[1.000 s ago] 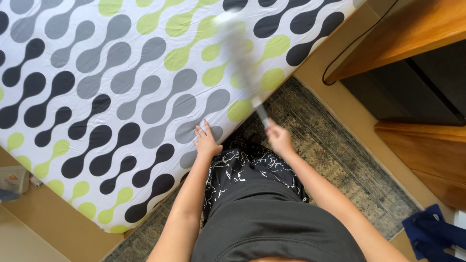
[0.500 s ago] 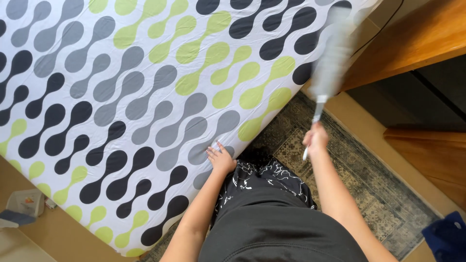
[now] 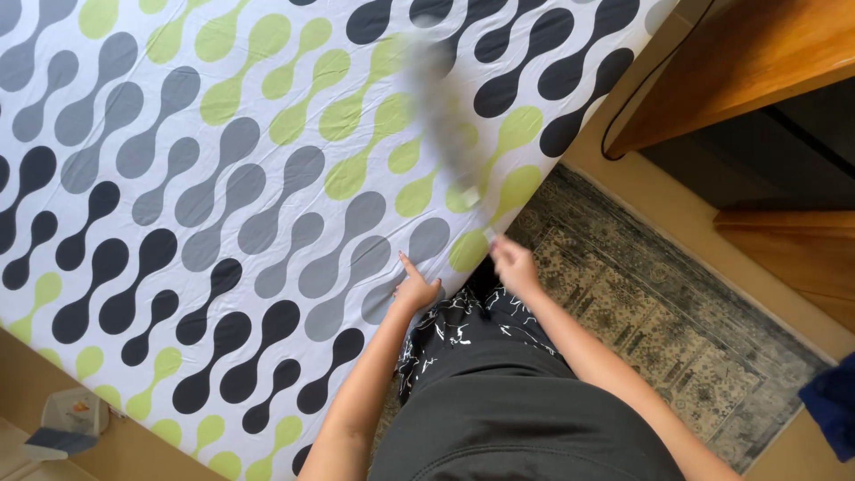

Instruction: The person uses a feather duster to clean the surface of a bed with a patterned sheet. They systematically move the duster across the mattress, covering different sections from one side to the other.

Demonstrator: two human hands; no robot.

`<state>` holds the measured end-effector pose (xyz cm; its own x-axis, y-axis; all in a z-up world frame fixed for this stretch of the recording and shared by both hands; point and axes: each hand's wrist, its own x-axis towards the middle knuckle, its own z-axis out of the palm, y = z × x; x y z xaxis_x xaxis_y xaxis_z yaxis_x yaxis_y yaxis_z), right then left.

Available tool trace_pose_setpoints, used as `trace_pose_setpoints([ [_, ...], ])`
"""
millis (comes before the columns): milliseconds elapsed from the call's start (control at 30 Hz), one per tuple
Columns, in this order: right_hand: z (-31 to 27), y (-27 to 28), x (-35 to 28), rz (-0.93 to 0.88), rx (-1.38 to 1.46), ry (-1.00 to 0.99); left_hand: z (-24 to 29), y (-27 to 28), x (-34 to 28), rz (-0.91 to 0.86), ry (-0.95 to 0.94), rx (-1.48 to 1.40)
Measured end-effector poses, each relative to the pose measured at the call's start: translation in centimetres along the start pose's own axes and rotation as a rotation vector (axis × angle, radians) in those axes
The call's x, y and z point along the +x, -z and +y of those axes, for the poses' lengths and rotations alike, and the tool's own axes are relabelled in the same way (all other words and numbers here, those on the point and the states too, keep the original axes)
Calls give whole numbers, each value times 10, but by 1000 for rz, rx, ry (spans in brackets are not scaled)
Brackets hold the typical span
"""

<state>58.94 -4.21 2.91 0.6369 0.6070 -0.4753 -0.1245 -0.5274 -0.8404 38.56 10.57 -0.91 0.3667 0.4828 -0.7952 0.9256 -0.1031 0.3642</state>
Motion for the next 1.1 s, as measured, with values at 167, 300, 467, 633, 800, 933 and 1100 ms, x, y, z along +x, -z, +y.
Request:
trace_pose_setpoints([
  [167,-66,16,-21,-441,-486,219,-52,-39,84,1,-133,244],
  [300,-7,67,38,-326,-285,474,9,23,27,-59,13,407],
  [467,-76,127,84,352,384,-407,29,44,4,-47,75,387],
  [633,-51,184,185,738,1189,-417,43,41,-2,-18,130,370],
  [800,-106,143,133,397,386,-160,103,52,-23,-34,442,142],
  [933,-60,126,141,7,-84,118,130,38,-12,-17,614,-40],
  [1100,-109,126,148,-672,-553,159,138,-11,24,292,443,166],
])
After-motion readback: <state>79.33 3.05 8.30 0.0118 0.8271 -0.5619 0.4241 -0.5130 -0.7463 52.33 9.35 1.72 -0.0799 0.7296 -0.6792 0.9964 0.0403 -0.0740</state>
